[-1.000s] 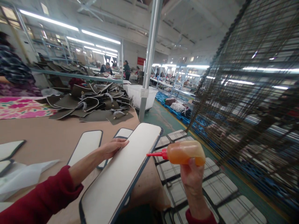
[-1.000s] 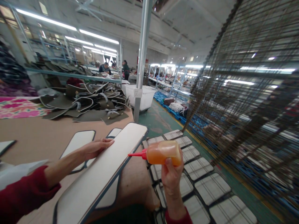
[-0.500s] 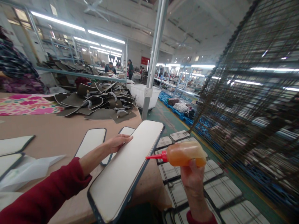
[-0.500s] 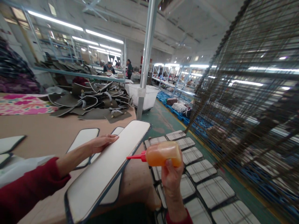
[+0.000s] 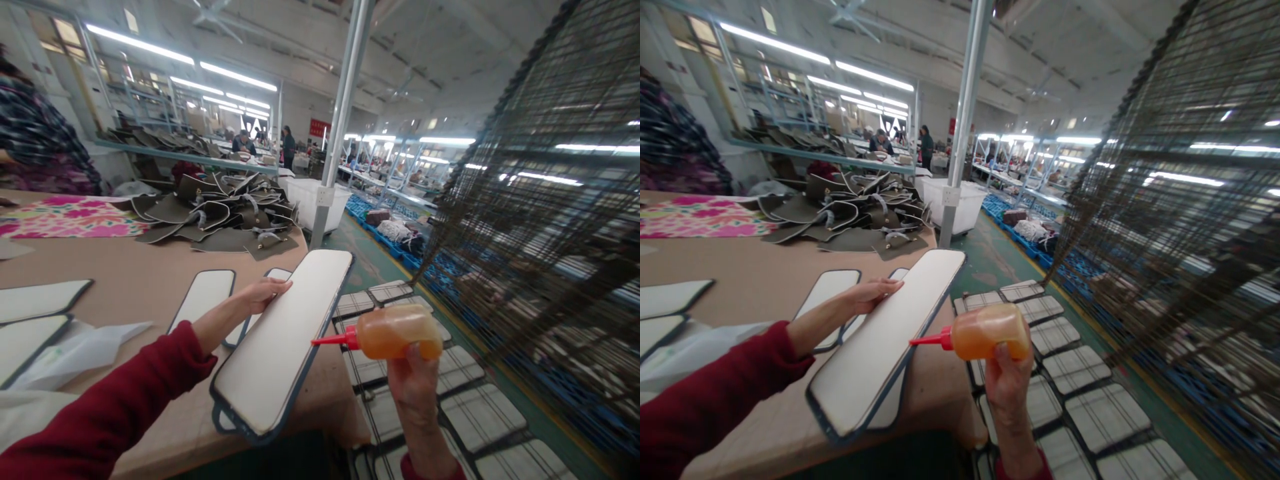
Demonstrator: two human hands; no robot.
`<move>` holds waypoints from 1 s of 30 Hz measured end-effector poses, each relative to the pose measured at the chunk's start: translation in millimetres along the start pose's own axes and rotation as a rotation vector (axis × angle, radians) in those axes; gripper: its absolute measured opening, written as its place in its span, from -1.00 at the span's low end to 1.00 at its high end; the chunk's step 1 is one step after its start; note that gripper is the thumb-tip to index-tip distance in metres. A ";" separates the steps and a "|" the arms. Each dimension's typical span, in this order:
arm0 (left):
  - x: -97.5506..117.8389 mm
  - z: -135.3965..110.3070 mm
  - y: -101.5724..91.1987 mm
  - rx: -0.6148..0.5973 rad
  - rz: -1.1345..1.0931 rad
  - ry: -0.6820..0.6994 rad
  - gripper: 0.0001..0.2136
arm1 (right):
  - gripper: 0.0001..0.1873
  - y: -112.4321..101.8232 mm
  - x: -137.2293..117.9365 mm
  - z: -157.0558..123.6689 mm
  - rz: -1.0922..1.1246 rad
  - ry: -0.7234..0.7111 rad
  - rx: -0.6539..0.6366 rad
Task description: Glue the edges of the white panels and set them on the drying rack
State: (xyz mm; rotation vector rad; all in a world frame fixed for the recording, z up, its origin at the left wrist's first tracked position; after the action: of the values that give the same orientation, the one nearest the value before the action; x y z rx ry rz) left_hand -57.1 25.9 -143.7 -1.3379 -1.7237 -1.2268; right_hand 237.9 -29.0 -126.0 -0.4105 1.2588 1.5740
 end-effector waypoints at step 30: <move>14.7 15.6 -12.8 0.171 -0.032 -0.017 -0.92 | -0.22 2.8 11.5 -12.3 0.032 0.190 -0.046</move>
State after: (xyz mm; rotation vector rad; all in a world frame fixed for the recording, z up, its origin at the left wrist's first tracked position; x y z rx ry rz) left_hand -72.5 45.1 -140.2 -1.2272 -1.8238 -1.0615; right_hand 226.8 -33.7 -138.2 -0.5829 1.3802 1.6235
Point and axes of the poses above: each hand's wrist, its own z-axis towards the middle knuckle, its own y-axis out of the palm, x = y × z, the point moved 4 cm from there along z, towards the middle knuckle, and after that the axes turned 2 degrees about x, right-handed, at the moved point
